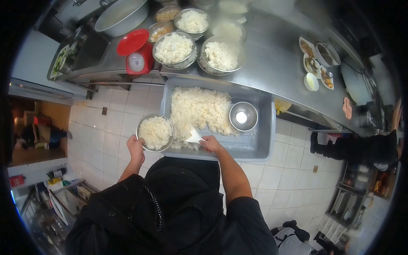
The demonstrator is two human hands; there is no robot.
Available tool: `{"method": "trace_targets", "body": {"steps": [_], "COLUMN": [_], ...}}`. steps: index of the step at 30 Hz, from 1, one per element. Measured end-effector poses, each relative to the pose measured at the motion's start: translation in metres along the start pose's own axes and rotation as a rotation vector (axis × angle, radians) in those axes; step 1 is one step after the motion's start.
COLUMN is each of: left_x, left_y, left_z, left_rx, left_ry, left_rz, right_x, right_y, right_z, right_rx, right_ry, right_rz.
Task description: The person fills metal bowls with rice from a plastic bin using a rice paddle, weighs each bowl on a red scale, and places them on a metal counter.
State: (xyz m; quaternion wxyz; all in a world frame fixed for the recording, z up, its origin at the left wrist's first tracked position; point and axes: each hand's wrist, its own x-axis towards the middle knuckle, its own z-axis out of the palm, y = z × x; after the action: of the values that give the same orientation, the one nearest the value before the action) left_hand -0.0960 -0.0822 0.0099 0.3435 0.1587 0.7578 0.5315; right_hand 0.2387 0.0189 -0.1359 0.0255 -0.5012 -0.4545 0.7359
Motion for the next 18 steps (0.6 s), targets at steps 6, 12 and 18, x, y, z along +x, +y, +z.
{"method": "trace_targets", "body": {"steps": [6,12,18], "left_x": [0.01,-0.018,-0.026], "left_y": [-0.001,-0.006,-0.025], "left_z": [0.012,0.109,0.163], "left_rx": [0.086,0.103,-0.128], "left_ry": [0.052,-0.054,-0.131], "left_rz": [0.172,0.208,-0.081], "right_x": [-0.067,-0.13,-0.165], "right_y": [-0.04,-0.084,-0.103], "right_z": [-0.039,0.018,0.057], "right_rx": [-0.194,-0.856,-0.81], "right_ry": [0.27,0.607,0.462], "right_rz": [-0.269,-0.578,-0.487]}}
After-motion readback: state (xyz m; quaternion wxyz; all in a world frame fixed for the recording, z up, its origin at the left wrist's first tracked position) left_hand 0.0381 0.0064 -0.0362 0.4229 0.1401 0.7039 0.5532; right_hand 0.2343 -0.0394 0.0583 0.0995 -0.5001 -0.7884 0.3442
